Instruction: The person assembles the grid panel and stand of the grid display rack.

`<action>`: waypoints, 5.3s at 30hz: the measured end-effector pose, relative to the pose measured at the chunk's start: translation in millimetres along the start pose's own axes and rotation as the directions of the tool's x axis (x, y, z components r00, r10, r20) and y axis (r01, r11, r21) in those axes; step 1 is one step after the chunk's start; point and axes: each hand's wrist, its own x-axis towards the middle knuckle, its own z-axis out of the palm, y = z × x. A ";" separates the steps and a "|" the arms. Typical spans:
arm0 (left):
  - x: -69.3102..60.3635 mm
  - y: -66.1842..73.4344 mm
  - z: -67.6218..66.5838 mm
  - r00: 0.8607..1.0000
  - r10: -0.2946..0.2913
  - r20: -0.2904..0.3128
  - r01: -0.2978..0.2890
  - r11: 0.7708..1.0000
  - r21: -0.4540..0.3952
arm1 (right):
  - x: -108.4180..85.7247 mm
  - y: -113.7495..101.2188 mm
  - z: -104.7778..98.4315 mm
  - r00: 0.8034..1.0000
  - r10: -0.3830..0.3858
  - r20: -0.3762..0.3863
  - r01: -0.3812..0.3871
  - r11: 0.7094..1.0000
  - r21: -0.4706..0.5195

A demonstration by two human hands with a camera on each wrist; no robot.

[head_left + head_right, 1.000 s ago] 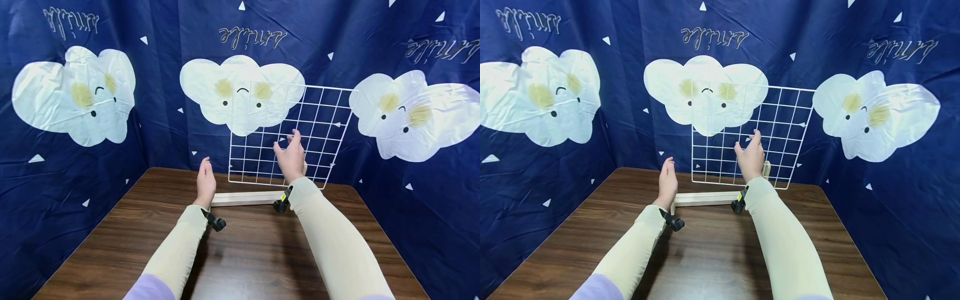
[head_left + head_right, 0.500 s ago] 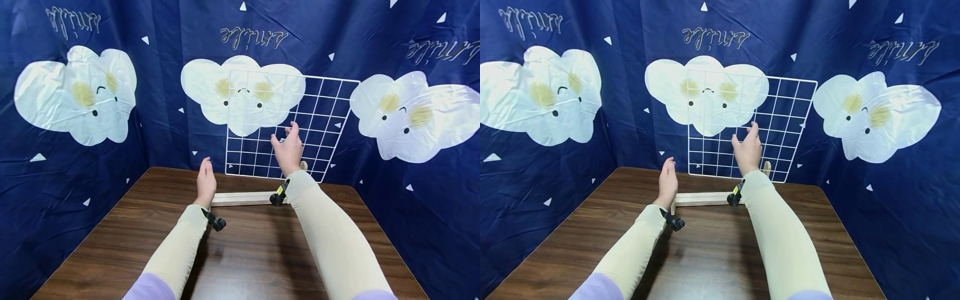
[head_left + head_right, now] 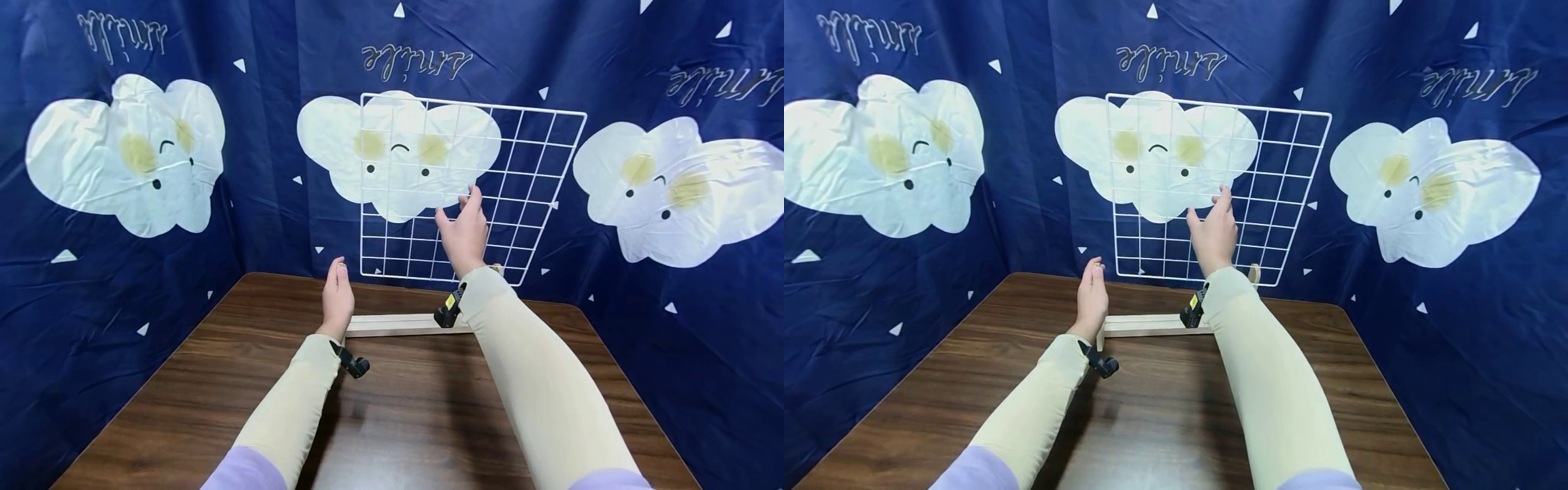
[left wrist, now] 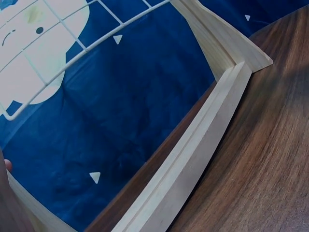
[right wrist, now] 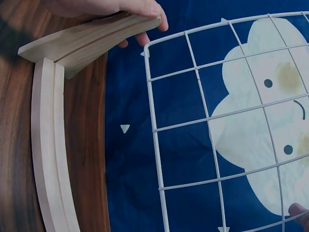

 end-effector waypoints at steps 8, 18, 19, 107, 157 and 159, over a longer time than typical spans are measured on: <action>0.4 -1.0 -1.1 1.000 -0.002 0.016 0.002 1.000 0.001 | -0.2 -8.9 3.7 1.000 -0.009 -0.010 0.010 1.000 0.029; -1.2 -3.7 -1.0 1.000 0.016 0.015 -0.016 1.000 -0.003 | -0.6 -15.2 9.8 0.999 -0.039 -0.028 0.040 0.999 0.030; -1.5 -3.7 -0.8 1.000 0.017 0.015 -0.017 1.000 -0.004 | -0.9 -15.7 10.2 0.999 -0.037 -0.030 0.038 0.999 0.032; -3.7 0.5 -1.3 1.000 -0.002 0.022 0.002 1.000 0.015 | 0.0 -40.3 29.2 0.998 -0.054 -0.021 0.054 0.999 0.010; -4.1 0.9 -2.3 1.000 -0.022 0.012 0.021 1.000 0.022 | 0.6 -48.5 23.6 0.997 -0.079 -0.005 0.079 0.997 0.018; -4.5 1.2 -2.4 1.000 -0.023 0.008 0.023 1.000 0.021 | 0.4 -47.6 24.3 0.996 -0.086 -0.002 0.086 0.996 0.027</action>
